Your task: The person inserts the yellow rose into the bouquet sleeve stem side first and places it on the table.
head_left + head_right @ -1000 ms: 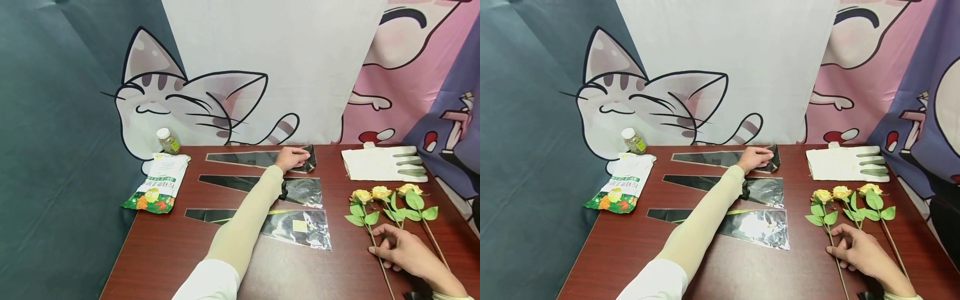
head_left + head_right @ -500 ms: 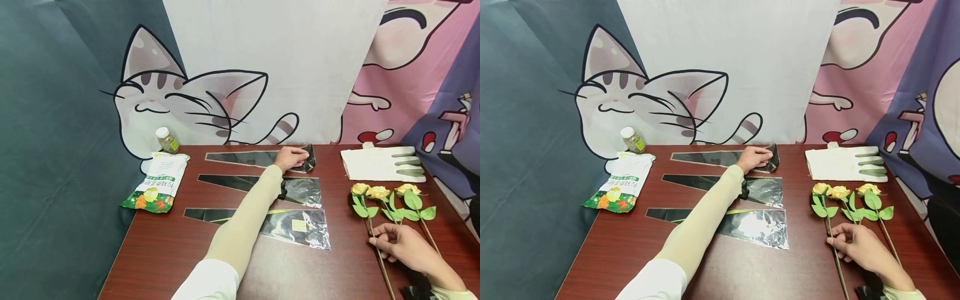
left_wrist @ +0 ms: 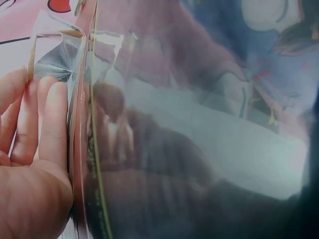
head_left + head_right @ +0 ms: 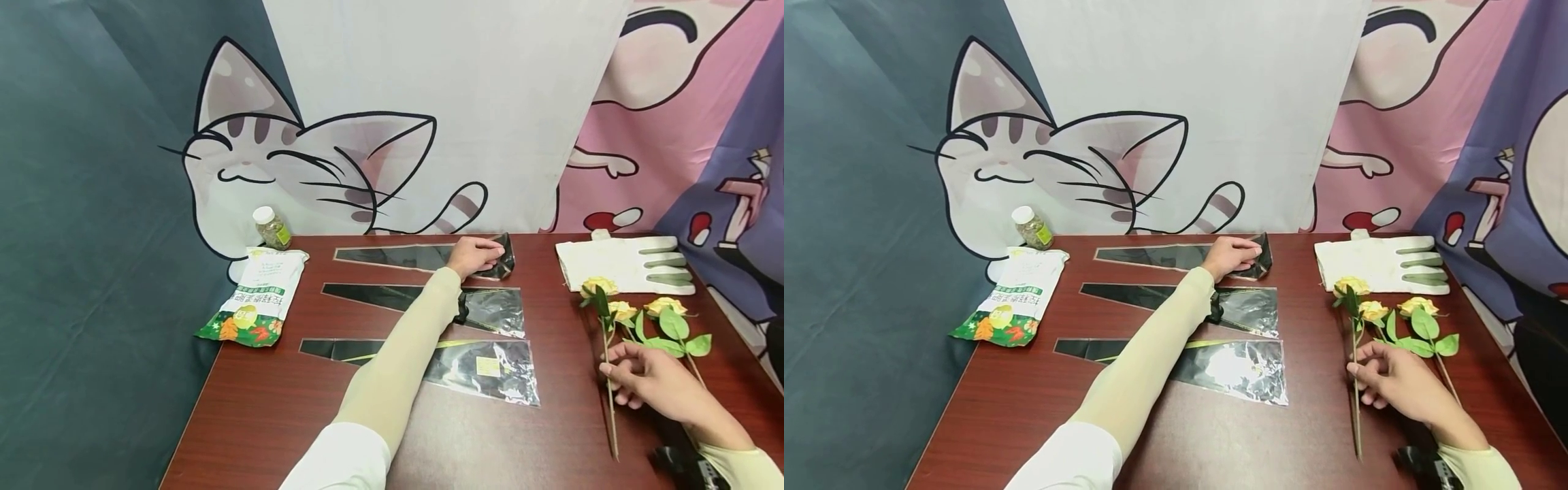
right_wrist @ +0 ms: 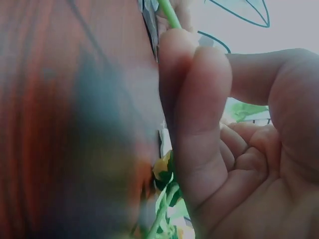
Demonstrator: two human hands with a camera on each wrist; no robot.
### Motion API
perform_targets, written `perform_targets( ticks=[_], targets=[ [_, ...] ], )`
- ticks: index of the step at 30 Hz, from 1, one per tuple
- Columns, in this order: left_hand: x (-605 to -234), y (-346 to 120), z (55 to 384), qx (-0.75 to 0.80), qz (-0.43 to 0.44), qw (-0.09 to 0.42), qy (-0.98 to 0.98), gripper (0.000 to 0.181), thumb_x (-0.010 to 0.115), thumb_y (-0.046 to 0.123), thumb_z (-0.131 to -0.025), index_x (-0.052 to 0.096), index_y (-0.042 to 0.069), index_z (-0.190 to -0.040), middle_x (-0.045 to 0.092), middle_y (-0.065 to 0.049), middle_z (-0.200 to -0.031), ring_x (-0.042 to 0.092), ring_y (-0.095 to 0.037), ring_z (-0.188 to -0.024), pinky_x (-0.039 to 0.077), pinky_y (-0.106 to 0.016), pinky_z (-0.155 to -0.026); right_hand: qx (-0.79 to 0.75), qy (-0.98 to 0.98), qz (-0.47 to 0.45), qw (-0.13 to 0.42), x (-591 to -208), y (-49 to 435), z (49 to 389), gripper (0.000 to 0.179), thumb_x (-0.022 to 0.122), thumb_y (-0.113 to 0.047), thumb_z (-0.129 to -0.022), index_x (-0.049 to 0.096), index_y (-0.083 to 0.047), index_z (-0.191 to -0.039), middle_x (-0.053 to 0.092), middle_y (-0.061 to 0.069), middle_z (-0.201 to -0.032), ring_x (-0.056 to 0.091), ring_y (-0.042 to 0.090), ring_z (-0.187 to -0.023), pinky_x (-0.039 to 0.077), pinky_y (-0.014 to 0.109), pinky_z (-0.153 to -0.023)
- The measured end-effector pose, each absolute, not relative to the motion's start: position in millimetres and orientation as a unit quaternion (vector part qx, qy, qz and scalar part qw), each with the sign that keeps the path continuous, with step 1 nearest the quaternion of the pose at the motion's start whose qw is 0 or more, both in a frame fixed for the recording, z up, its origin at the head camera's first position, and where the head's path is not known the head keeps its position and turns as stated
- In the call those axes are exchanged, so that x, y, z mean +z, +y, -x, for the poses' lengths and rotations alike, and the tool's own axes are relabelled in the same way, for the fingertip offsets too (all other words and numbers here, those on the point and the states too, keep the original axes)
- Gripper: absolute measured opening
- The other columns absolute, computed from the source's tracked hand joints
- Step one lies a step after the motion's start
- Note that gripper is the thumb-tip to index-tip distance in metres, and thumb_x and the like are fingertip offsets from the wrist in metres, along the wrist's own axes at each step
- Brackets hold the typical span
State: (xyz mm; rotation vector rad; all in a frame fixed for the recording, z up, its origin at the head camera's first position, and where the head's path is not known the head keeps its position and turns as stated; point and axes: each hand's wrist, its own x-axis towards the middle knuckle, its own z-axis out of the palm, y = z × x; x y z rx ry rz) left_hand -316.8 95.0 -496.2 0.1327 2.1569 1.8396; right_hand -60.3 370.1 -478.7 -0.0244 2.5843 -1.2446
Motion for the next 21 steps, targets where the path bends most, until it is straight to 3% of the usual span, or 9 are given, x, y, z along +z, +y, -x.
perform_targets(
  ticks=[6, 12, 17, 21],
  targets=[
    [-507, 96, 329, 0.656, -0.038, 0.168, 0.735, 0.013, 0.082, 0.015, -0.095, 0.084, 0.011, -0.107, 0.081, -0.006, -0.091, 0.081, -0.028, -0.089, 0.069, -0.031, -0.075, -0.442, 0.889, 0.017, 0.123, -477, 368, 80, 0.025, 0.064, -0.015, -0.108, 0.059, 0.009, -0.113, 0.07, 0.003, -0.076, 0.069, 0.015, -0.06, 0.061, 0.033, -0.05],
    [-499, 95, 320, 0.664, -0.036, 0.157, 0.73, 0.017, 0.079, 0.011, -0.096, 0.082, 0.005, -0.112, 0.082, -0.017, -0.097, 0.079, -0.038, -0.096, 0.07, -0.039, -0.079, -0.468, 0.878, 0.02, 0.098, -475, 360, 102, 0.025, 0.062, -0.014, -0.108, 0.058, 0.01, -0.114, 0.071, 0.006, -0.078, 0.071, 0.016, -0.061, 0.063, 0.034, -0.051],
    [-513, 97, 332, 0.67, -0.038, 0.174, 0.721, 0.014, 0.083, 0.015, -0.093, 0.084, 0.012, -0.107, 0.081, -0.006, -0.087, 0.08, -0.025, -0.078, 0.067, -0.027, -0.064, -0.503, 0.86, 0.011, 0.091, -474, 351, 118, 0.026, 0.062, -0.013, -0.108, 0.054, 0.011, -0.116, 0.071, 0.006, -0.078, 0.073, 0.018, -0.063, 0.066, 0.037, -0.054],
    [-514, 98, 335, 0.671, -0.039, 0.169, 0.721, 0.015, 0.085, 0.015, -0.092, 0.085, 0.013, -0.107, 0.082, -0.004, -0.086, 0.076, -0.014, -0.066, 0.066, -0.026, -0.06, -0.516, 0.852, 0.011, 0.087, -472, 345, 132, 0.027, 0.061, -0.012, -0.108, 0.052, 0.012, -0.117, 0.071, 0.006, -0.079, 0.074, 0.017, -0.064, 0.067, 0.037, -0.056]
  ],
)
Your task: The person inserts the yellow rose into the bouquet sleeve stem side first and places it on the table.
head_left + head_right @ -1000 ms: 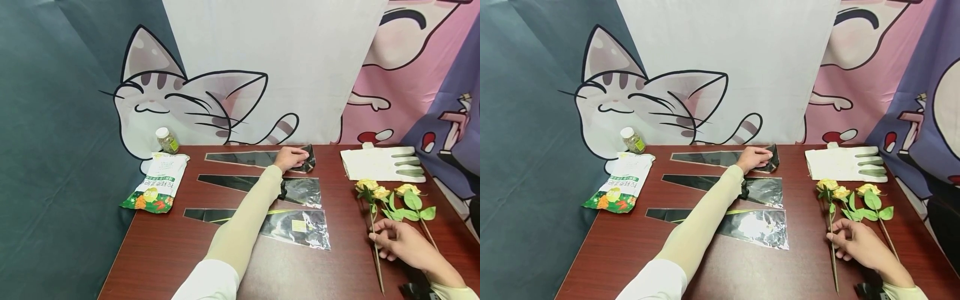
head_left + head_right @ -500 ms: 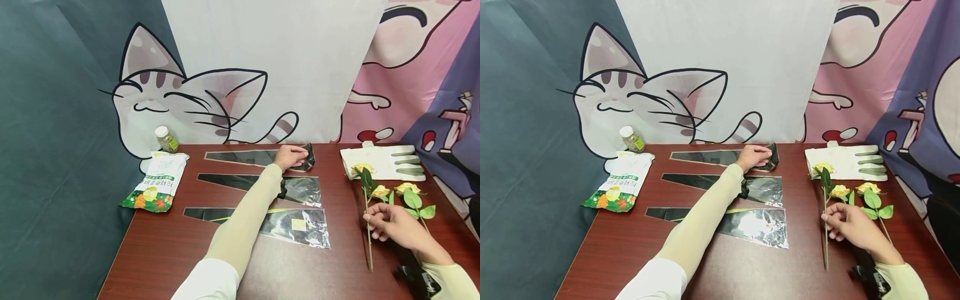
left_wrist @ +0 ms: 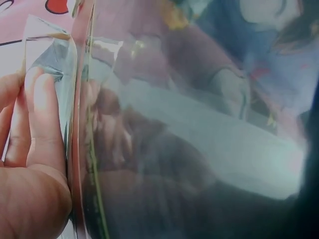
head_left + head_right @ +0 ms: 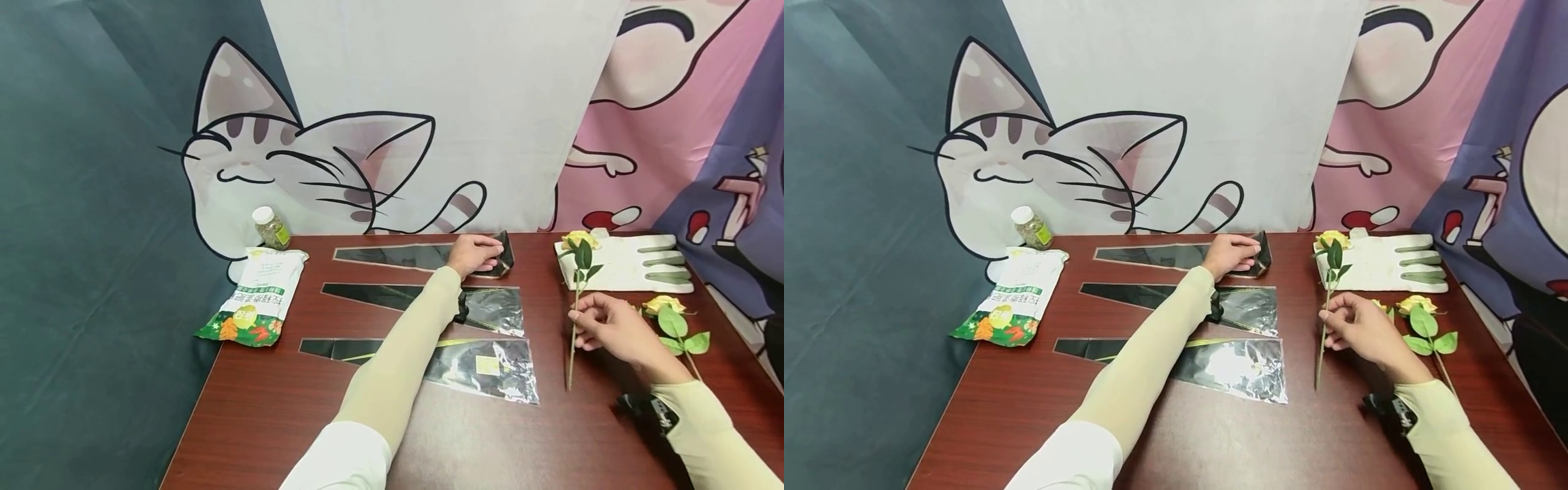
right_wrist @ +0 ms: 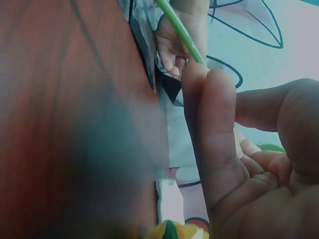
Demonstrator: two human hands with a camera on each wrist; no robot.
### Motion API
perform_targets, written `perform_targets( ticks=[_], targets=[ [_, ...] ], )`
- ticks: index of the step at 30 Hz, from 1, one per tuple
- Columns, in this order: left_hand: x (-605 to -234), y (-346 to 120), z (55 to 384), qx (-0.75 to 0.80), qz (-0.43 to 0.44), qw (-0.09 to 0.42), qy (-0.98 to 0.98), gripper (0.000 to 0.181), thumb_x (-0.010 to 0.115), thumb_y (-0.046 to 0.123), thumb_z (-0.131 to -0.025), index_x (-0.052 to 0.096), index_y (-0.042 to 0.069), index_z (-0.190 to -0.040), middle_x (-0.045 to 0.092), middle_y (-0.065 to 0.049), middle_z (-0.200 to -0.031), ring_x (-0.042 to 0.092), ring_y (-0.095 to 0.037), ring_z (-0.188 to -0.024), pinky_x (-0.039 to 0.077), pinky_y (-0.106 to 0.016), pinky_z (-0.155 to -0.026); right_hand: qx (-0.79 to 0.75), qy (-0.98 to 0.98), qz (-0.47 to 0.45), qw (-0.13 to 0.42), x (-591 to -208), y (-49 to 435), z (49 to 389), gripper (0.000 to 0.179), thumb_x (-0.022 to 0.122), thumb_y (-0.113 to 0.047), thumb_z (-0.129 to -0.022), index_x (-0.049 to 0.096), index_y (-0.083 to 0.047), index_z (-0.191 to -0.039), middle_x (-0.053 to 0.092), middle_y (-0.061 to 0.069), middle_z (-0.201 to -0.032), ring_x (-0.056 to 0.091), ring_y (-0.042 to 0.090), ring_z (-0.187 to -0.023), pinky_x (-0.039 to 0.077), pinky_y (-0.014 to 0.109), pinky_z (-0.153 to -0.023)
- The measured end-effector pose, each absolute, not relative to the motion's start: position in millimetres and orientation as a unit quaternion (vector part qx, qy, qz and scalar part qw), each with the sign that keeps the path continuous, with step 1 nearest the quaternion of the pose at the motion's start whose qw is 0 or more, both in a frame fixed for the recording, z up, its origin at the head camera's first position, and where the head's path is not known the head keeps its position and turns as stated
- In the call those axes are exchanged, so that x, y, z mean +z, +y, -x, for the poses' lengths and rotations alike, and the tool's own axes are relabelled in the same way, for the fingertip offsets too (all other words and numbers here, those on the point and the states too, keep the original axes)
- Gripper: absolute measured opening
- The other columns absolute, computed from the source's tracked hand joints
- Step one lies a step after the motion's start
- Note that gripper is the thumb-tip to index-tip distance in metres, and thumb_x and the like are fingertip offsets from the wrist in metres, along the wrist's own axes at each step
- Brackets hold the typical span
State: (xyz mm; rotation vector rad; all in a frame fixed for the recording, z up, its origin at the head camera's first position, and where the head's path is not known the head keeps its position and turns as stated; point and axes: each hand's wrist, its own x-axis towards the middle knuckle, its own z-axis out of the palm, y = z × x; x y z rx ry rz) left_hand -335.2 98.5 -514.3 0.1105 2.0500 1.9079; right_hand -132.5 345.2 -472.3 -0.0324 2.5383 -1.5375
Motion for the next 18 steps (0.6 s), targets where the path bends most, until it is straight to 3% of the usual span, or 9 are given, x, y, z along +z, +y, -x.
perform_targets(
  ticks=[8, 18],
  targets=[
    [-501, 98, 324, 0.66, -0.041, 0.144, 0.737, 0.018, 0.082, 0.014, -0.094, 0.083, 0.01, -0.112, 0.081, -0.004, -0.091, 0.077, -0.016, -0.069, 0.069, -0.033, -0.068, -0.551, 0.832, 0.004, 0.057, -470, 337, 162, 0.03, 0.06, -0.014, -0.109, 0.049, 0.012, -0.119, 0.074, 0.0, -0.077, 0.075, 0.013, -0.065, 0.068, 0.033, -0.06],
    [-505, 102, 330, 0.642, -0.015, 0.159, 0.75, 0.018, 0.084, 0.012, -0.092, 0.084, 0.011, -0.11, 0.08, -0.004, -0.082, 0.073, -0.01, -0.061, 0.064, -0.022, -0.056, -0.607, 0.795, -0.011, 0.015, -479, 333, 200, 0.024, 0.059, -0.018, -0.11, 0.047, 0.003, -0.114, 0.074, -0.002, -0.073, 0.075, 0.011, -0.062, 0.067, 0.029, -0.06]
  ],
)
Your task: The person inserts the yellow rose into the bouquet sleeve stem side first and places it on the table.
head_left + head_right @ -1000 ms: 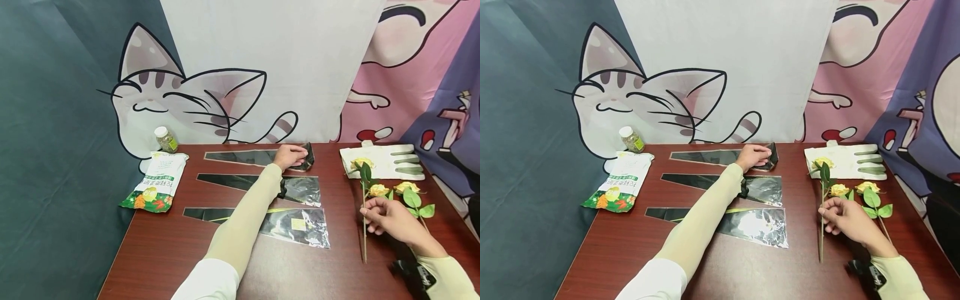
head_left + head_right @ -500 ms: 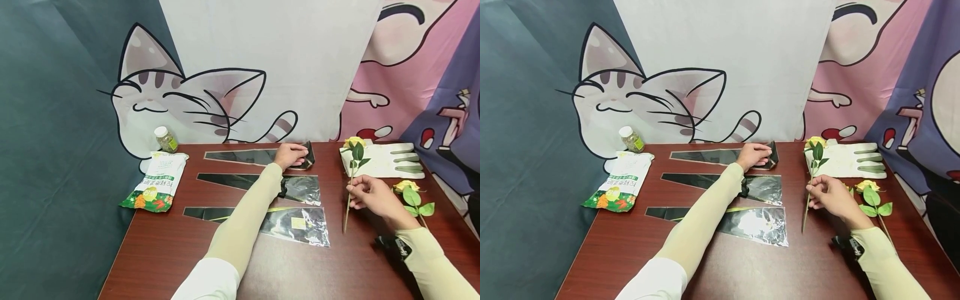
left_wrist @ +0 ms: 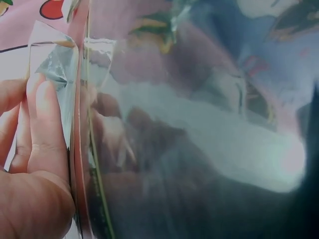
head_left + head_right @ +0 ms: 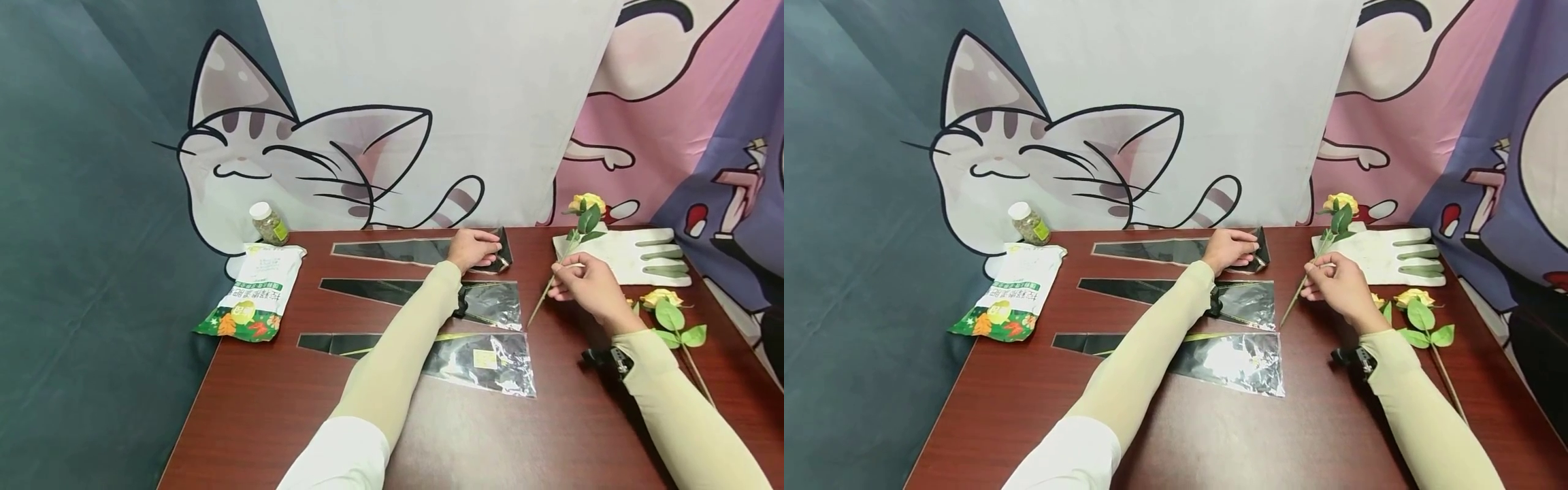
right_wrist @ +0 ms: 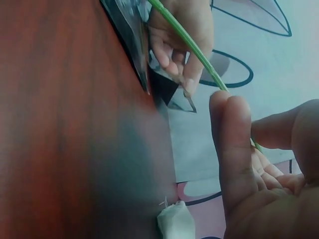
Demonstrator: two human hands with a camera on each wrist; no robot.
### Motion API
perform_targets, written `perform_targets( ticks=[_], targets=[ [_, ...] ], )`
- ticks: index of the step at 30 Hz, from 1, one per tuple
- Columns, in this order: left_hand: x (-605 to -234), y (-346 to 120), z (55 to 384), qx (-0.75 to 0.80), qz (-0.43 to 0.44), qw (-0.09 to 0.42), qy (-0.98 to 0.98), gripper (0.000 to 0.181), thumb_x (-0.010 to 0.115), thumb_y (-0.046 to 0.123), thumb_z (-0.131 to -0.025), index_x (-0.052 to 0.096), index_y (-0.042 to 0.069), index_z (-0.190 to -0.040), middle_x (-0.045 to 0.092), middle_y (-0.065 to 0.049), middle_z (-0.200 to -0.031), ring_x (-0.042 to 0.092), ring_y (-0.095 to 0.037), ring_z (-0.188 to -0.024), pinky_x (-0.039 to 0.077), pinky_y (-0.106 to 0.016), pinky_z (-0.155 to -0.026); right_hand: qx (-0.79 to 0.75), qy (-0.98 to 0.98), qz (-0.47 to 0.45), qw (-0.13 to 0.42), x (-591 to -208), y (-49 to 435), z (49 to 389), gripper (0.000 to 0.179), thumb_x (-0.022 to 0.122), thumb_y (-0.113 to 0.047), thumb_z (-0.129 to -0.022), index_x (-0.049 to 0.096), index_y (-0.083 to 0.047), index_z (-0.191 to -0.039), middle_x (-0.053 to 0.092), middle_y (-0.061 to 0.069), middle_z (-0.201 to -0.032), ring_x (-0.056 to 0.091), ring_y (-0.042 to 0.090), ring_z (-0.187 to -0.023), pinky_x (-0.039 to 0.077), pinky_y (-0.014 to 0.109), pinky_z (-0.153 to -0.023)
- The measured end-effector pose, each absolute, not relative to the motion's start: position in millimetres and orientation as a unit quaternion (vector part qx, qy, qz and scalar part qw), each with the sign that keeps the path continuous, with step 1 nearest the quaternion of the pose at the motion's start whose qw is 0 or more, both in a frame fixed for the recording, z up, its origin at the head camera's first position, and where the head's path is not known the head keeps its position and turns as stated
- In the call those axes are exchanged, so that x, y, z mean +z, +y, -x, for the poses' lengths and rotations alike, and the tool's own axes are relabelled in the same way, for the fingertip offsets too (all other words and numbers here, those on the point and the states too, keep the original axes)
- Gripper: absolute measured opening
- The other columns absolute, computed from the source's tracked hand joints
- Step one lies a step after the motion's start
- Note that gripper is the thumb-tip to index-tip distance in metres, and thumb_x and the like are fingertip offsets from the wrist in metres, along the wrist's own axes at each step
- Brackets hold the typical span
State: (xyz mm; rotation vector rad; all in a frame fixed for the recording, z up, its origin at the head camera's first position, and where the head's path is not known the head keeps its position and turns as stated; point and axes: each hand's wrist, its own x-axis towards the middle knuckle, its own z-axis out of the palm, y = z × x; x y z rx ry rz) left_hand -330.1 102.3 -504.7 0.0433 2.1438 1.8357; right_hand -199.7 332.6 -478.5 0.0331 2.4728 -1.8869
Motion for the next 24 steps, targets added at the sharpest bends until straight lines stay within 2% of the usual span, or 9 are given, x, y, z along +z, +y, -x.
perform_targets(
  ticks=[9, 19, 24],
  targets=[
    [-508, 103, 340, 0.631, -0.01, 0.172, 0.757, 0.011, 0.086, 0.012, -0.09, 0.085, 0.013, -0.101, 0.079, -0.002, -0.076, 0.074, -0.01, -0.059, 0.066, -0.026, -0.058, -0.67, 0.74, -0.044, -0.036, -472, 333, 231, 0.02, 0.063, -0.017, -0.107, 0.047, -0.004, -0.11, 0.076, 0.0, -0.07, 0.074, 0.011, -0.056, 0.065, 0.026, -0.053],
    [-506, 104, 340, 0.609, -0.011, 0.171, 0.775, 0.004, 0.086, 0.013, -0.09, 0.085, 0.014, -0.094, 0.079, -0.003, -0.073, 0.074, -0.009, -0.058, 0.066, -0.025, -0.058, -0.694, 0.707, -0.094, -0.095, -474, 326, 254, 0.016, 0.061, -0.017, -0.108, 0.048, -0.007, -0.108, 0.075, -0.004, -0.069, 0.075, 0.009, -0.058, 0.065, 0.022, -0.057],
    [-506, 102, 340, 0.592, -0.016, 0.167, 0.788, 0.004, 0.086, 0.016, -0.091, 0.085, 0.016, -0.094, 0.078, 0.0, -0.073, 0.074, -0.009, -0.06, 0.065, -0.024, -0.058, -0.721, 0.671, -0.127, -0.117, -474, 322, 266, 0.013, 0.061, -0.015, -0.107, 0.05, -0.008, -0.109, 0.075, -0.001, -0.069, 0.075, 0.01, -0.058, 0.065, 0.022, -0.057]
  ],
)
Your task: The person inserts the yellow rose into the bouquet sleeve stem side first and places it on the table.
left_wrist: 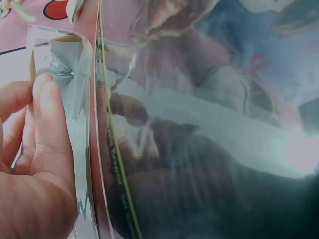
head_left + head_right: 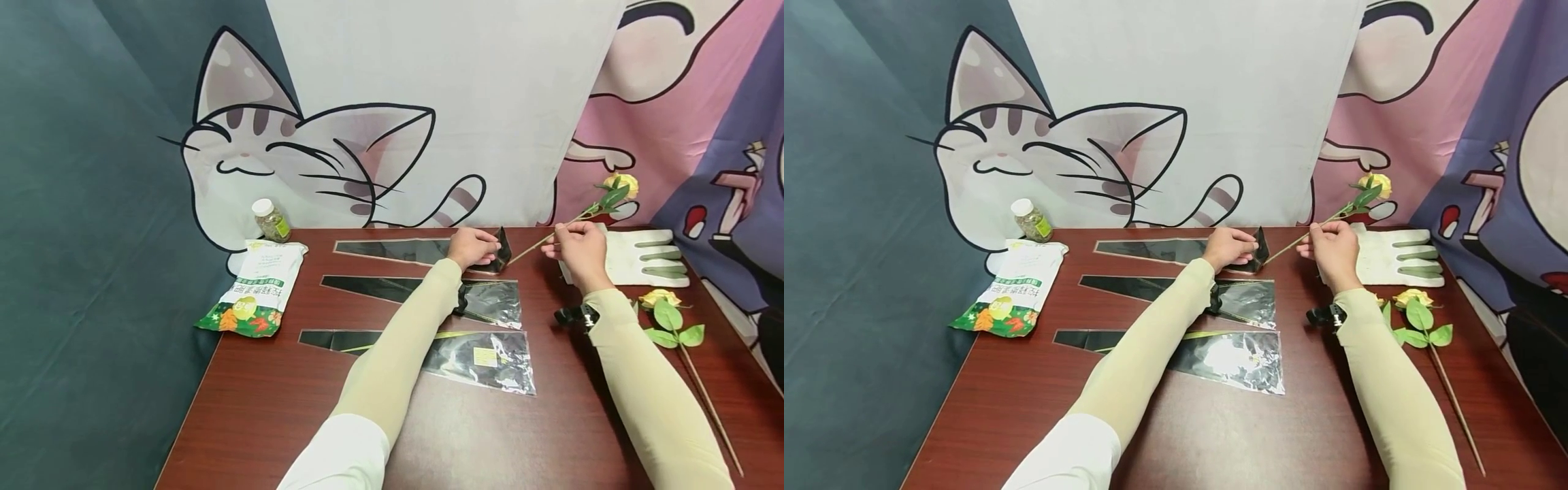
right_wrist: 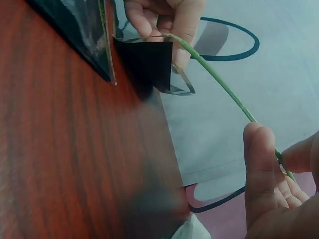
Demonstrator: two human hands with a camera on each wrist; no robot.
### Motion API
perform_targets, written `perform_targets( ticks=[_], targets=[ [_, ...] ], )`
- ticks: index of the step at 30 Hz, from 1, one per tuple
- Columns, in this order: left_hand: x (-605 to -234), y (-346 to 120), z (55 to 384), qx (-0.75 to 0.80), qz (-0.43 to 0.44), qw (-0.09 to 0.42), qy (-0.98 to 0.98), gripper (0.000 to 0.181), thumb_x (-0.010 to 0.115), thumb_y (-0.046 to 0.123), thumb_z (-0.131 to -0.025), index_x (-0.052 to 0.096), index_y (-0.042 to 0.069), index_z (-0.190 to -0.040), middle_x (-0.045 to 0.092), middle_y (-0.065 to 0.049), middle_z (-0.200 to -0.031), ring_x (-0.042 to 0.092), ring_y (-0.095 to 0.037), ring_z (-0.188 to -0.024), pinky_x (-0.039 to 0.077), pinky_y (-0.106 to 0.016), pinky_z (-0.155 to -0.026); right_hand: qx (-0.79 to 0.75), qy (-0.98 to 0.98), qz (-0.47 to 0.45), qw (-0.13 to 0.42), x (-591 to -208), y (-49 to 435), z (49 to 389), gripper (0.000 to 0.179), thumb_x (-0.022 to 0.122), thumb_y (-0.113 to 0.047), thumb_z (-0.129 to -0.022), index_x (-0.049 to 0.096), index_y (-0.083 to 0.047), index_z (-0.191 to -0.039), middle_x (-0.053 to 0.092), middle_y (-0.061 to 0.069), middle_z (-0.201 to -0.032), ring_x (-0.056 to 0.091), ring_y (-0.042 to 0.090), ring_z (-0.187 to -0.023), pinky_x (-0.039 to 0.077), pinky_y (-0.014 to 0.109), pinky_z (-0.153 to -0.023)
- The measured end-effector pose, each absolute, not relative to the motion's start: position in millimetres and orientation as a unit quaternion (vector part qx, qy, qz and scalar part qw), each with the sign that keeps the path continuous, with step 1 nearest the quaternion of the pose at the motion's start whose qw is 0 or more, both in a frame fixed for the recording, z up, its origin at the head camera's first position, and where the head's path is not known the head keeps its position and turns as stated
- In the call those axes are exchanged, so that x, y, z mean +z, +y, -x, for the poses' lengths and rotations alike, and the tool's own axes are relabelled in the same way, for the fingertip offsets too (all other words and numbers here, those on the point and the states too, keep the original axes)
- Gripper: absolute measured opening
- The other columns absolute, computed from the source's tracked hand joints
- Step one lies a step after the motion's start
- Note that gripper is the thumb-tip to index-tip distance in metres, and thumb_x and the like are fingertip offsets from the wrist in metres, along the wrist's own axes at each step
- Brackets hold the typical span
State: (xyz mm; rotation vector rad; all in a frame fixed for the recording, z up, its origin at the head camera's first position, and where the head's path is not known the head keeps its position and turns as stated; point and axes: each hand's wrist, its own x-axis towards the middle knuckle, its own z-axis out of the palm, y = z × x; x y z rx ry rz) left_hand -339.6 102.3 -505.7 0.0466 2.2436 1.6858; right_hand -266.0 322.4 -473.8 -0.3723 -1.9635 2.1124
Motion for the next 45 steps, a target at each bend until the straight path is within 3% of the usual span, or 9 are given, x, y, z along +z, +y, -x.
perform_targets(
  ticks=[9, 17, 24, 36, 42, 45],
  targets=[
    [-503, 99, 336, 0.614, -0.033, 0.158, 0.773, 0.012, 0.082, 0.012, -0.093, 0.084, 0.013, -0.105, 0.078, -0.002, -0.075, 0.071, -0.008, -0.059, 0.066, -0.024, -0.059, 0.733, -0.647, 0.16, 0.137, -481, 316, 279, 0.014, 0.061, -0.014, -0.106, 0.048, -0.01, -0.106, 0.074, 0.0, -0.067, 0.074, 0.012, -0.054, 0.065, 0.025, -0.054],
    [-507, 103, 335, 0.64, -0.049, 0.157, 0.751, 0.012, 0.082, 0.009, -0.093, 0.085, 0.013, -0.104, 0.078, -0.004, -0.078, 0.071, -0.008, -0.062, 0.067, -0.024, -0.064, 0.731, -0.648, 0.158, 0.146, -490, 310, 281, 0.013, 0.061, -0.013, -0.107, 0.049, -0.009, -0.107, 0.075, 0.004, -0.07, 0.073, 0.012, -0.054, 0.064, 0.025, -0.052],
    [-512, 103, 337, 0.645, -0.059, 0.167, 0.744, 0.014, 0.082, 0.009, -0.094, 0.085, 0.013, -0.107, 0.079, -0.005, -0.083, 0.073, -0.01, -0.065, 0.068, -0.026, -0.065, 0.705, -0.673, 0.172, 0.143, -498, 305, 283, 0.013, 0.062, -0.018, -0.107, 0.05, -0.012, -0.104, 0.075, -0.003, -0.068, 0.074, 0.011, -0.054, 0.064, 0.025, -0.053],
    [-511, 102, 331, 0.654, -0.063, 0.157, 0.737, 0.016, 0.08, 0.008, -0.095, 0.083, 0.009, -0.111, 0.08, -0.008, -0.087, 0.075, -0.016, -0.07, 0.068, -0.028, -0.067, 0.717, -0.643, 0.163, 0.213, -481, 307, 281, 0.013, 0.062, -0.018, -0.107, 0.05, -0.013, -0.105, 0.076, -0.001, -0.072, 0.071, 0.01, -0.051, 0.062, 0.022, -0.049],
    [-509, 103, 330, 0.653, -0.051, 0.155, 0.74, 0.016, 0.079, 0.008, -0.096, 0.083, 0.009, -0.112, 0.08, -0.009, -0.086, 0.071, -0.011, -0.065, 0.068, -0.027, -0.066, 0.718, -0.642, 0.16, 0.214, -477, 304, 279, 0.012, 0.062, -0.018, -0.107, 0.051, -0.014, -0.105, 0.075, -0.004, -0.071, 0.071, 0.01, -0.051, 0.062, 0.022, -0.049],
    [-509, 104, 330, 0.647, -0.05, 0.161, 0.744, 0.016, 0.079, 0.009, -0.096, 0.083, 0.011, -0.111, 0.079, -0.007, -0.084, 0.071, -0.009, -0.064, 0.068, -0.028, -0.067, 0.734, -0.614, 0.152, 0.246, -473, 304, 277, 0.013, 0.063, -0.016, -0.106, 0.05, -0.013, -0.103, 0.075, -0.001, -0.07, 0.07, 0.011, -0.048, 0.06, 0.023, -0.045]
  ],
)
